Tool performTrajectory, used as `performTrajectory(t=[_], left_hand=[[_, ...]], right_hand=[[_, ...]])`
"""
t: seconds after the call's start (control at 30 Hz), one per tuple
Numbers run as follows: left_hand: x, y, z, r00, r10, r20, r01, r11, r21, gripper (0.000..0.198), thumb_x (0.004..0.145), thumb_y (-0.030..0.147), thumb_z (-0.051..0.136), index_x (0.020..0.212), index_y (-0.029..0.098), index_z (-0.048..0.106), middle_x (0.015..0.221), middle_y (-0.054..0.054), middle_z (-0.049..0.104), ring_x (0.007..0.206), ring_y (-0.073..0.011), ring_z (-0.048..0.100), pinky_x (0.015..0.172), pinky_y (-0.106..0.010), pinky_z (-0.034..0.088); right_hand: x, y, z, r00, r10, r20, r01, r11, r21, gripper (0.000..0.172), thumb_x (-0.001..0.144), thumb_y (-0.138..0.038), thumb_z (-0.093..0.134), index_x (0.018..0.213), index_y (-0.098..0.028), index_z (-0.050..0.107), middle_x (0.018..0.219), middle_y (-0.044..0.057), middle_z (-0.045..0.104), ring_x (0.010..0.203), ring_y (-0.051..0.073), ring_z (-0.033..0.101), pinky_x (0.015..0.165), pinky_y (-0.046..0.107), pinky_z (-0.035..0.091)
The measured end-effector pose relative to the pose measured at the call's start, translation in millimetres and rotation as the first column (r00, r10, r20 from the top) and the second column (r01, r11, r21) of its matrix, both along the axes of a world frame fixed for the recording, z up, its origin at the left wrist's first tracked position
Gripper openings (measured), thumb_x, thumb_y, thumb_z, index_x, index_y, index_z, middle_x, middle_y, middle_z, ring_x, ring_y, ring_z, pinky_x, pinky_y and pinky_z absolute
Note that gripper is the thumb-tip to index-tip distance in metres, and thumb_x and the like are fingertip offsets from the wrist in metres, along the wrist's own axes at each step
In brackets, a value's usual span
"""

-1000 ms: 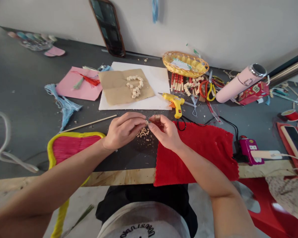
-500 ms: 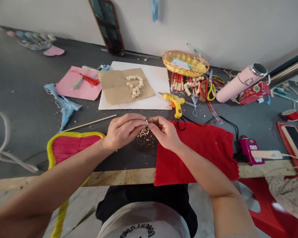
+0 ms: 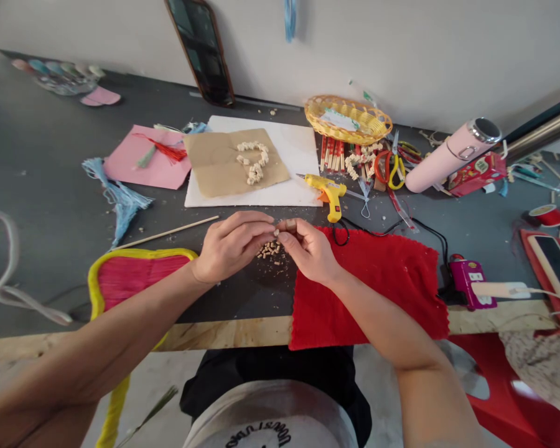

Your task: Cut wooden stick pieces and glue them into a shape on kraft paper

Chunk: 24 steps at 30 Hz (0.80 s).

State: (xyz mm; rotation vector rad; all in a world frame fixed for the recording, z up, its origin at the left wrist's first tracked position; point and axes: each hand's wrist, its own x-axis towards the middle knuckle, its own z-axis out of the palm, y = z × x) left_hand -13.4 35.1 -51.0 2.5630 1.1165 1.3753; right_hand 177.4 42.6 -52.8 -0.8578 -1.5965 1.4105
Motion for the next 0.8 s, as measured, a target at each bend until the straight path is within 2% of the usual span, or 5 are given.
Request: performTrajectory(t=[0.13,0.23,0.3,0.37,0.8], left_hand=[[1.9,-2.1,5.9,0.962,0.104,0.253,0.005,0.919,-0.393,0.012,0.090,0.025,0.062,0.094,0.016,0.067,0.091,-0.007,0.071,0.081,-0.0145,0.068,0.070,-0.025,0.055],[1.7,-3.2,11.9,0.883,0.183,0.432,0.229,0.636,-0.737,0.023,0.089,0.036,0.062,0.092,0.014,0.067,0.069,-0.001,0.063,0.052,-0.0082,0.054,0.048,-0.019,0.044],[1.3,-3.4,15.1,0.837,0.212,0.505,0.377,0.445,-0.812,0.031,0.085,0.043,0.066,0.092,0.013,0.068,0.063,0.002,0.057,0.047,-0.0061,0.047,0.043,-0.018,0.037],[1.2,-3.3,17.4,0.806,0.231,0.545,0.457,0.343,-0.821,0.036,0.079,0.047,0.071,0.090,0.012,0.069,0.061,0.002,0.055,0.048,-0.0054,0.044,0.043,-0.017,0.034],[1.8,-3.6,17.6,0.756,0.279,0.592,0.551,0.217,-0.806,0.035,0.073,0.045,0.078,0.080,0.012,0.072,0.068,-0.003,0.065,0.049,-0.0044,0.042,0.044,-0.017,0.032]], right_hand=[[4.3,0.4,-0.4,0.994,-0.072,0.079,0.065,0.995,0.080,0.021,0.095,-0.041,0.056,0.101,-0.021,0.061,0.086,0.001,0.063,0.066,0.009,0.056,0.059,0.022,0.047],[7.1,1.1,-0.3,0.981,-0.109,0.159,0.077,0.978,0.194,0.020,0.096,-0.038,0.053,0.103,-0.021,0.062,0.097,0.005,0.066,0.080,0.012,0.063,0.070,0.025,0.052],[7.9,1.5,0.1,0.977,-0.107,0.187,0.050,0.956,0.291,0.017,0.097,-0.033,0.052,0.104,-0.021,0.062,0.099,0.005,0.067,0.089,0.015,0.065,0.079,0.028,0.053],[8.0,1.9,1.2,0.973,-0.104,0.206,0.017,0.923,0.384,0.014,0.097,-0.029,0.052,0.104,-0.021,0.062,0.098,0.006,0.069,0.094,0.016,0.065,0.085,0.031,0.053],[6.8,2.6,5.9,0.970,-0.093,0.223,-0.032,0.864,0.502,0.012,0.096,-0.021,0.053,0.103,-0.022,0.062,0.095,0.005,0.070,0.093,0.016,0.067,0.084,0.031,0.055]])
